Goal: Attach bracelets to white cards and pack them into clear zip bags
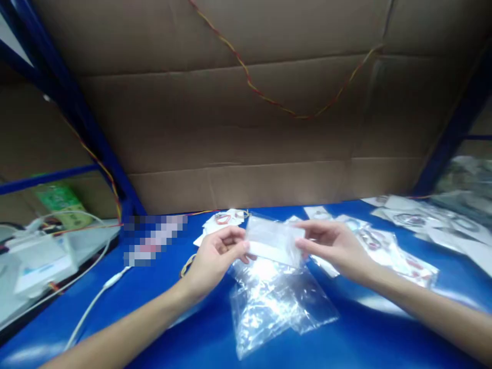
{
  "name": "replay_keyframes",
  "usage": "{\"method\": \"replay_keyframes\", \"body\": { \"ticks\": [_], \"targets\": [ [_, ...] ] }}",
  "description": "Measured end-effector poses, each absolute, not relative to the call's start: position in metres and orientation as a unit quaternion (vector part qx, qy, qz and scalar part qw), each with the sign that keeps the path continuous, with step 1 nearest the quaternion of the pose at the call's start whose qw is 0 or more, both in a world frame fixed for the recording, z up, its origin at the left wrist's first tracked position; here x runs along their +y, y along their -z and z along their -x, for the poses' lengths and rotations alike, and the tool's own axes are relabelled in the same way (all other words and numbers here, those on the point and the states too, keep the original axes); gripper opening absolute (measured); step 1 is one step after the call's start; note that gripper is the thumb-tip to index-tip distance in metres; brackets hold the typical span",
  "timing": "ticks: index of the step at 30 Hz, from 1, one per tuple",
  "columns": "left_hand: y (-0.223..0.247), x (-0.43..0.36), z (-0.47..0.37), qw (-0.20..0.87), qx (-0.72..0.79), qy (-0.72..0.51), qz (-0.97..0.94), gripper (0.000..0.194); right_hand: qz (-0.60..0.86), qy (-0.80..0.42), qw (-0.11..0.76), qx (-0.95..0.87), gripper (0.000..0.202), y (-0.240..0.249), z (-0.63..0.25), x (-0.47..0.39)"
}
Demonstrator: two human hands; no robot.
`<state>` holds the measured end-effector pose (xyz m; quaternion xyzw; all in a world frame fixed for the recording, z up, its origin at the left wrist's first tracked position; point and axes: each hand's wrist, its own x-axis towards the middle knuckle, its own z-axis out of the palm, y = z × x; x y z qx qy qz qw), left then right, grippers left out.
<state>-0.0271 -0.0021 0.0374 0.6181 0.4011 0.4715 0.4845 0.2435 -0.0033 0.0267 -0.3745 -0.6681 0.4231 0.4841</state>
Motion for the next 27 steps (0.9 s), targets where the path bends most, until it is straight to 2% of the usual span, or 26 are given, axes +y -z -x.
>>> {"method": "replay_keyframes", "body": {
  "ticks": [4,9,15,23,27],
  "targets": [
    [-0.037,0.0,0.03,0.482,0.406,-0.474,-0.615,0.028,0.381,-0.466,0.499,-0.623,0.037,-0.031,-0.244,-0.001],
    [-0.035,0.002,0.032,0.485,0.409,-0.479,-0.607,0.027,0.375,-0.489,0.508,-0.602,0.048,-0.036,-0.242,-0.001],
    [-0.035,0.002,0.032,0.485,0.4,-0.476,-0.615,0.026,0.348,-0.477,0.528,-0.611,0.03,-0.038,-0.242,-0.003],
    [-0.038,-0.004,0.027,0.477,0.39,-0.47,-0.632,0.029,0.385,-0.455,0.535,-0.599,0.039,-0.032,-0.24,0.0],
    [-0.039,-0.008,0.024,0.479,0.389,-0.465,-0.634,0.029,0.414,-0.433,0.504,-0.622,0.037,-0.029,-0.24,0.0]
  ]
}}
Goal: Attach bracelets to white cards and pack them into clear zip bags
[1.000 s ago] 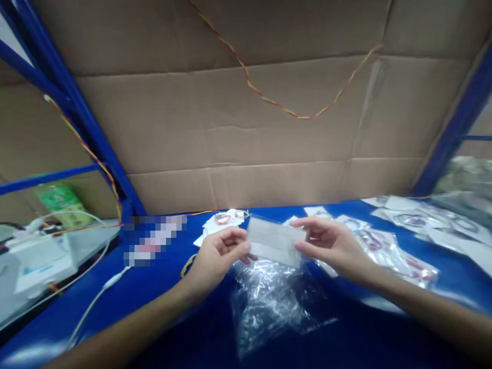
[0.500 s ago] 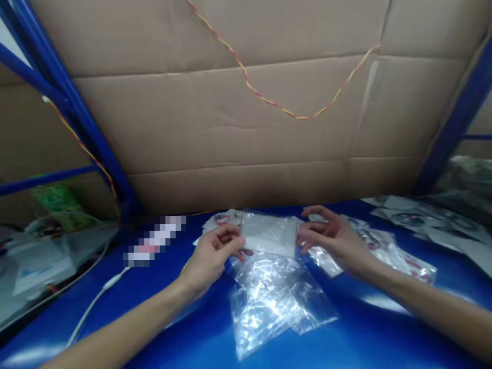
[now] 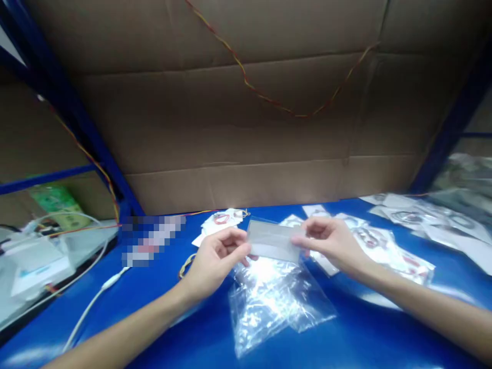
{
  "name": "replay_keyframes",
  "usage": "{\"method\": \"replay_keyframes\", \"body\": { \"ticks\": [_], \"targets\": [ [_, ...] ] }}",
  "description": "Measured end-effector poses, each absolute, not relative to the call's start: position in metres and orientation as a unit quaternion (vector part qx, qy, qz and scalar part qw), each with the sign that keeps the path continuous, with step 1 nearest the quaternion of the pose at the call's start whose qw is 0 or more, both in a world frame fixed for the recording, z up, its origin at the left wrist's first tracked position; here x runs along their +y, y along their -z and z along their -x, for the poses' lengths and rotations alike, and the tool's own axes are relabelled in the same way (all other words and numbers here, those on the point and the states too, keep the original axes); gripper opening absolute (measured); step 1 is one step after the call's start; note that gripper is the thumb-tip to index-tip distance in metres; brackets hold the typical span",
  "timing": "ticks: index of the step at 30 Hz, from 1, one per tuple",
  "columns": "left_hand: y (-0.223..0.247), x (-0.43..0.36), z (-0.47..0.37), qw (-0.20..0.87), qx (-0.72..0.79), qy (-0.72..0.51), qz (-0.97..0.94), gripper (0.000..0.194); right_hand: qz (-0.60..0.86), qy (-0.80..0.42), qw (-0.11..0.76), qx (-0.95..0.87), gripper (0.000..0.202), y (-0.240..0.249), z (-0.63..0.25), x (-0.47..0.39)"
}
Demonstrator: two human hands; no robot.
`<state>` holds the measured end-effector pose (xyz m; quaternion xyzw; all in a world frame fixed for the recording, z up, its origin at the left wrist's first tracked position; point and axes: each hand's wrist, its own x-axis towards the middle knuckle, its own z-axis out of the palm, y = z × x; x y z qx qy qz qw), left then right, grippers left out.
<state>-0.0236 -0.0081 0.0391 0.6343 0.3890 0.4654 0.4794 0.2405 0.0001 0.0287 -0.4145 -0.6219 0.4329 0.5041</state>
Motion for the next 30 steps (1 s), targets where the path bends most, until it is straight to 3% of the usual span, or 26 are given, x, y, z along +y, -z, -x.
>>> {"method": "replay_keyframes", "body": {
  "ticks": [5,9,18,23,30],
  "targets": [
    [-0.04,-0.005,0.025,0.469,0.403,-0.468,-0.631,0.029,0.439,-0.368,0.488,-0.658,0.031,-0.035,-0.242,-0.004],
    [-0.041,0.001,0.03,0.46,0.399,-0.468,-0.641,0.025,0.457,-0.337,0.478,-0.67,0.039,-0.041,-0.245,-0.004],
    [-0.031,0.021,0.043,0.425,0.431,-0.512,-0.61,0.042,0.422,-0.474,0.589,-0.501,0.024,-0.036,-0.261,0.021],
    [-0.026,0.024,0.046,0.329,0.429,-0.458,-0.706,0.011,0.416,-0.471,0.621,-0.469,0.015,-0.04,-0.264,0.026],
    [-0.024,0.011,0.044,0.186,0.425,-0.339,-0.819,0.022,0.41,-0.429,0.517,-0.617,0.033,-0.048,-0.252,0.023]
  ]
}}
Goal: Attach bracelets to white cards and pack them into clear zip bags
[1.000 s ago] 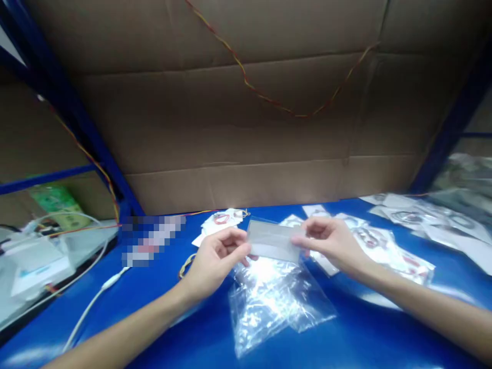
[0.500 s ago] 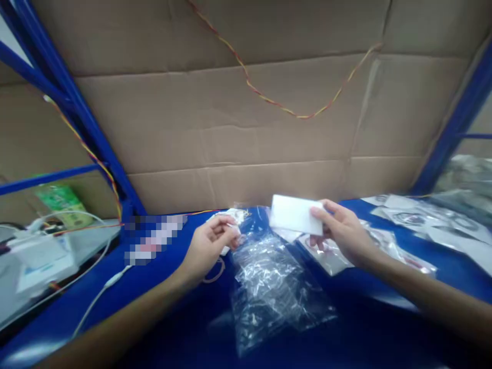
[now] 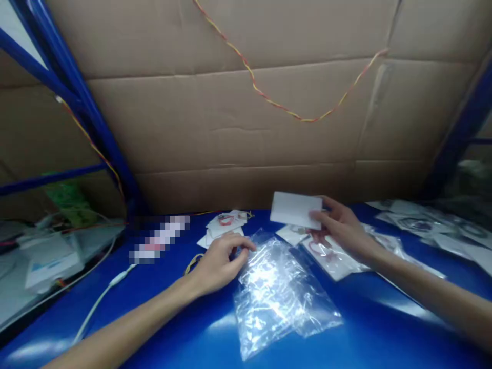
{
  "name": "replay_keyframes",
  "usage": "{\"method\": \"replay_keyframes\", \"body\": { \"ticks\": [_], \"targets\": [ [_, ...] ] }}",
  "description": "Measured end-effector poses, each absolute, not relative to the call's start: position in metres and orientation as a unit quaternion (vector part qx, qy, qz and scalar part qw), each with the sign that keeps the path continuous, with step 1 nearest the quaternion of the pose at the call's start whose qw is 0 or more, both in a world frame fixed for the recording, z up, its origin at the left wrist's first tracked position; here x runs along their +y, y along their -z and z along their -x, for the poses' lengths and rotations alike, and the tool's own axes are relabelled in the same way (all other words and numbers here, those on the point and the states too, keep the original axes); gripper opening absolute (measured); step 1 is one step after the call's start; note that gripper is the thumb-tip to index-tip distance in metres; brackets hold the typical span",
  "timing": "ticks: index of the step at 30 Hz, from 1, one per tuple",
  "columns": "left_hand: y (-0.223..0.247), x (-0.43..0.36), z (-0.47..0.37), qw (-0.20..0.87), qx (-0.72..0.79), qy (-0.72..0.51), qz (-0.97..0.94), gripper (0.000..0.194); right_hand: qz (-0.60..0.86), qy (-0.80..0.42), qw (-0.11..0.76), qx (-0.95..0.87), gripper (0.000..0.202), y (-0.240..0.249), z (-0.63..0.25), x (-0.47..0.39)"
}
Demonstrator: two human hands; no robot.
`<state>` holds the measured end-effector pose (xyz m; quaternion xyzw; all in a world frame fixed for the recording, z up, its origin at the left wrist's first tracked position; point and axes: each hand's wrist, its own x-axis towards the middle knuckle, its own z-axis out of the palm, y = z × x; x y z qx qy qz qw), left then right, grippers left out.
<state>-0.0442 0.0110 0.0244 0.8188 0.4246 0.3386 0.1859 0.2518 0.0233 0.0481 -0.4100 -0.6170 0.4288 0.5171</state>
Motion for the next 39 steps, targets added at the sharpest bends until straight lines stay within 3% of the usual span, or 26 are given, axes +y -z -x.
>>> {"method": "replay_keyframes", "body": {
  "ticks": [3,8,16,21,27,31,35,37,39],
  "targets": [
    [-0.021,0.007,0.042,0.154,0.397,-0.301,-0.853,0.02,0.399,-0.438,0.443,-0.672,0.034,-0.053,-0.233,0.032],
    [-0.019,0.006,0.042,0.144,0.374,-0.267,-0.876,0.017,0.385,-0.449,0.408,-0.695,0.021,-0.055,-0.186,0.072],
    [-0.017,0.006,0.045,0.1,0.371,-0.231,-0.894,0.014,0.383,-0.435,0.335,-0.743,0.047,-0.052,-0.155,0.113],
    [-0.019,0.008,0.045,0.099,0.351,-0.306,-0.879,0.012,0.406,-0.288,0.353,-0.792,0.049,-0.052,-0.201,0.085],
    [-0.023,0.007,0.044,0.14,0.352,-0.441,-0.814,0.01,0.426,-0.293,0.281,-0.809,0.05,-0.051,-0.228,0.026],
    [-0.022,0.009,0.045,0.104,0.376,-0.49,-0.779,0.011,0.413,-0.336,0.297,-0.792,0.046,-0.05,-0.223,0.022],
    [-0.022,0.011,0.046,0.1,0.376,-0.445,-0.807,0.034,0.437,-0.379,0.362,-0.731,0.037,-0.051,-0.227,0.04],
    [-0.02,0.011,0.046,0.094,0.367,-0.4,-0.834,0.051,0.449,-0.374,0.399,-0.706,0.039,-0.05,-0.232,0.051],
    [-0.017,0.01,0.046,0.067,0.361,-0.379,-0.849,0.055,0.445,-0.4,0.413,-0.687,0.045,-0.049,-0.236,0.059]
  ]
}}
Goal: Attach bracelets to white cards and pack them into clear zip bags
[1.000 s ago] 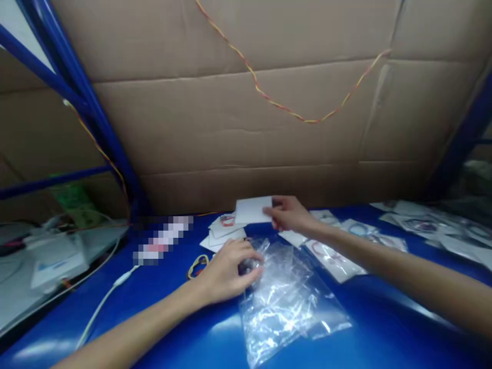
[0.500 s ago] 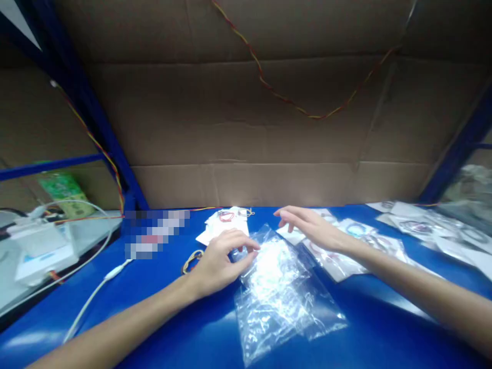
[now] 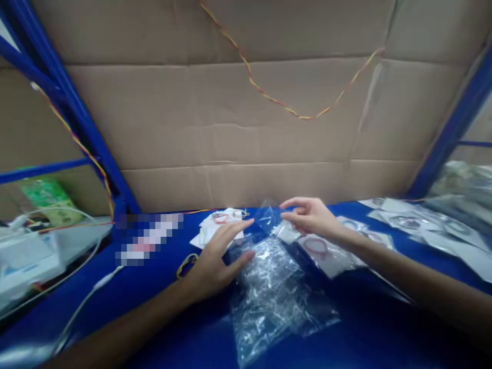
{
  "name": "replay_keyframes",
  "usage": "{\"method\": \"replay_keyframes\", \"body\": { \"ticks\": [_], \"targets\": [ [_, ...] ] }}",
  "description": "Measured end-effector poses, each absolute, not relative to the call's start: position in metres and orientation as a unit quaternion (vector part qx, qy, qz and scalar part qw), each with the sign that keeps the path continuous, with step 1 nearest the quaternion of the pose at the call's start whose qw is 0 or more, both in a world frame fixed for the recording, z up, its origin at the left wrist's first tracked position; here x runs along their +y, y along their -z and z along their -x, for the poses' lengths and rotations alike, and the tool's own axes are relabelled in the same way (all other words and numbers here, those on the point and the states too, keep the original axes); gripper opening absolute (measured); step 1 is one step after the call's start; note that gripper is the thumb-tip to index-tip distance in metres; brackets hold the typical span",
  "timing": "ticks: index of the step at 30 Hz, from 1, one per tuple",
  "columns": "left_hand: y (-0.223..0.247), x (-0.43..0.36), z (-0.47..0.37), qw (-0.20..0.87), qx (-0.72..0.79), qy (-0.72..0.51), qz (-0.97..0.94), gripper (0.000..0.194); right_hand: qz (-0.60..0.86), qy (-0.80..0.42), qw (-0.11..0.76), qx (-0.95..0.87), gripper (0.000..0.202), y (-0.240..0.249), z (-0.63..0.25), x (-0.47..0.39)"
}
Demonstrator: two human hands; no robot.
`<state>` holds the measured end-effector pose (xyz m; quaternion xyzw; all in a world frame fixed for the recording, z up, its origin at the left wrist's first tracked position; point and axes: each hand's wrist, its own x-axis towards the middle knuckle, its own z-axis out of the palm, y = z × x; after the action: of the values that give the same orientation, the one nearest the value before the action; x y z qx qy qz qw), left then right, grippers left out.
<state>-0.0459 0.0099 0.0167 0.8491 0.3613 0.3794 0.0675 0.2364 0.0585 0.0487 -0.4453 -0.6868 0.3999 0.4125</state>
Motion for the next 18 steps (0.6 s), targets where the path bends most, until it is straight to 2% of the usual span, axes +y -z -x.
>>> {"method": "replay_keyframes", "body": {
  "ticks": [5,7,10,12,14,18],
  "targets": [
    [-0.015,0.006,0.045,-0.011,0.328,-0.373,-0.868,0.053,0.424,-0.452,0.333,-0.711,0.05,-0.05,-0.241,0.061],
    [-0.018,0.003,0.046,-0.016,0.311,-0.325,-0.893,0.052,0.404,-0.457,0.294,-0.736,0.052,-0.055,-0.245,0.06],
    [-0.021,0.001,0.046,0.01,0.291,-0.222,-0.93,0.056,0.391,-0.436,0.272,-0.763,0.064,-0.062,-0.259,0.064],
    [-0.021,0.0,0.046,0.039,0.289,-0.164,-0.942,0.062,0.406,-0.354,0.273,-0.797,0.063,-0.065,-0.274,0.068],
    [-0.019,0.0,0.046,0.065,0.292,-0.123,-0.946,0.065,0.429,-0.226,0.256,-0.836,0.051,-0.065,-0.287,0.072],
    [-0.018,0.0,0.043,0.087,0.298,-0.11,-0.944,0.056,0.428,-0.083,0.169,-0.884,0.045,-0.051,-0.298,0.076]
  ]
}}
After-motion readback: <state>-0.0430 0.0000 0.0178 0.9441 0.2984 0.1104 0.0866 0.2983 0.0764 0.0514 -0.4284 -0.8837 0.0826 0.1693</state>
